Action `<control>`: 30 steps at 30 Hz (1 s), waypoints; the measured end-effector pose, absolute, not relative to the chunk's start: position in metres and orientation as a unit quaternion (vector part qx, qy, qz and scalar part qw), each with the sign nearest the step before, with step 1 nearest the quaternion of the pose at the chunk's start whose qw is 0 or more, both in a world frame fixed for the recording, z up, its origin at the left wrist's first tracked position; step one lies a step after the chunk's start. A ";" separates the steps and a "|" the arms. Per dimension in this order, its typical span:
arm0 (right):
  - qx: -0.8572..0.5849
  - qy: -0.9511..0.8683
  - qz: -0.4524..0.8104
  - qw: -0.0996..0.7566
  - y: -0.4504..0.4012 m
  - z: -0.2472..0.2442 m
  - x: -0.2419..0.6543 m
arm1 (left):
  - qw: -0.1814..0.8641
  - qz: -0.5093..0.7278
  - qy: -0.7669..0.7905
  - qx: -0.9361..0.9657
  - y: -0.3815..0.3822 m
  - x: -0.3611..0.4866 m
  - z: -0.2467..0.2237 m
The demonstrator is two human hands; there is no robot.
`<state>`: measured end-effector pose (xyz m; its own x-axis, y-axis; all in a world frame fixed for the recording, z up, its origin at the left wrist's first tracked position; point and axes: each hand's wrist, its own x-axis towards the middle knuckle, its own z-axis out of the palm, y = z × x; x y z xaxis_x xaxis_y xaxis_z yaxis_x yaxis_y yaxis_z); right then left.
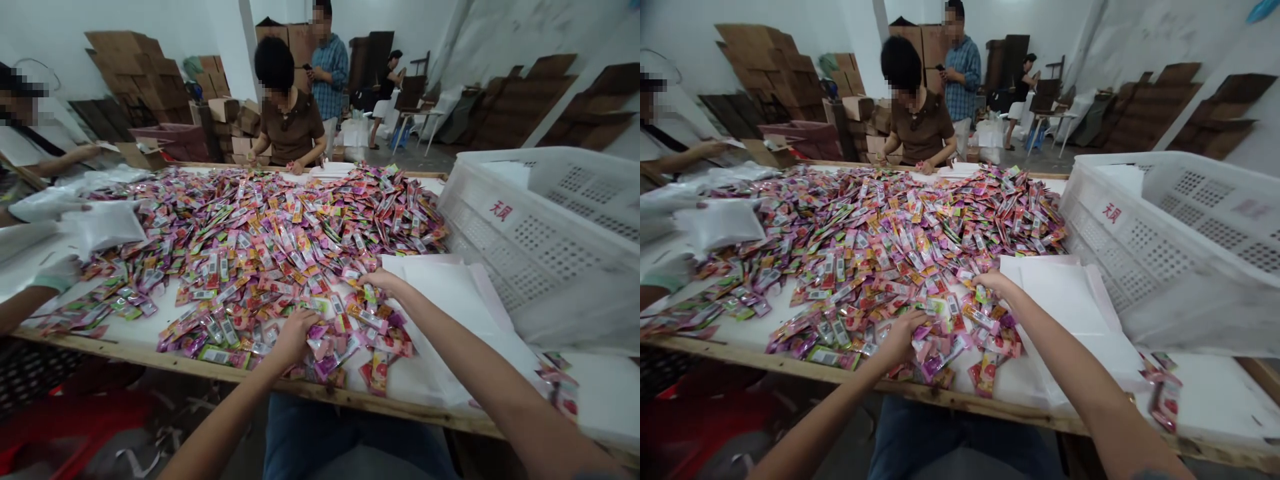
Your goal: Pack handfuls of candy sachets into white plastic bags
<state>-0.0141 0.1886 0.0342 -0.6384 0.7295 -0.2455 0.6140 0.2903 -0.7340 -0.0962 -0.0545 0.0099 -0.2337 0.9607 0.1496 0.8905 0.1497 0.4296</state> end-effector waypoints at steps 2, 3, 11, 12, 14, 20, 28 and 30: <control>-0.427 -0.785 0.446 0.056 0.188 0.039 -0.002 | 0.042 0.195 0.767 0.610 -0.057 -0.099 0.015; -0.427 -0.780 0.454 0.057 0.187 0.041 0.004 | 0.014 0.175 0.776 0.606 -0.058 -0.101 0.019; -0.417 -0.768 0.464 0.147 0.187 0.037 0.041 | -0.198 0.093 0.799 0.560 -0.074 -0.134 0.052; -0.421 -0.761 0.466 0.164 0.187 0.036 0.043 | -0.194 0.092 0.800 0.561 -0.075 -0.139 0.056; -0.409 -0.764 0.467 0.178 0.185 0.034 0.043 | -0.144 0.083 0.805 0.570 -0.074 -0.150 0.062; -0.332 -0.775 0.492 0.215 0.178 0.025 0.036 | -0.064 0.178 0.847 0.497 -0.073 -0.168 0.071; -0.244 -0.878 0.359 0.201 0.174 0.014 0.043 | 0.040 0.252 0.866 0.430 -0.122 -0.171 0.063; -0.248 -0.898 0.317 0.179 0.168 0.014 0.022 | 0.081 0.277 0.821 0.492 -0.120 -0.162 0.056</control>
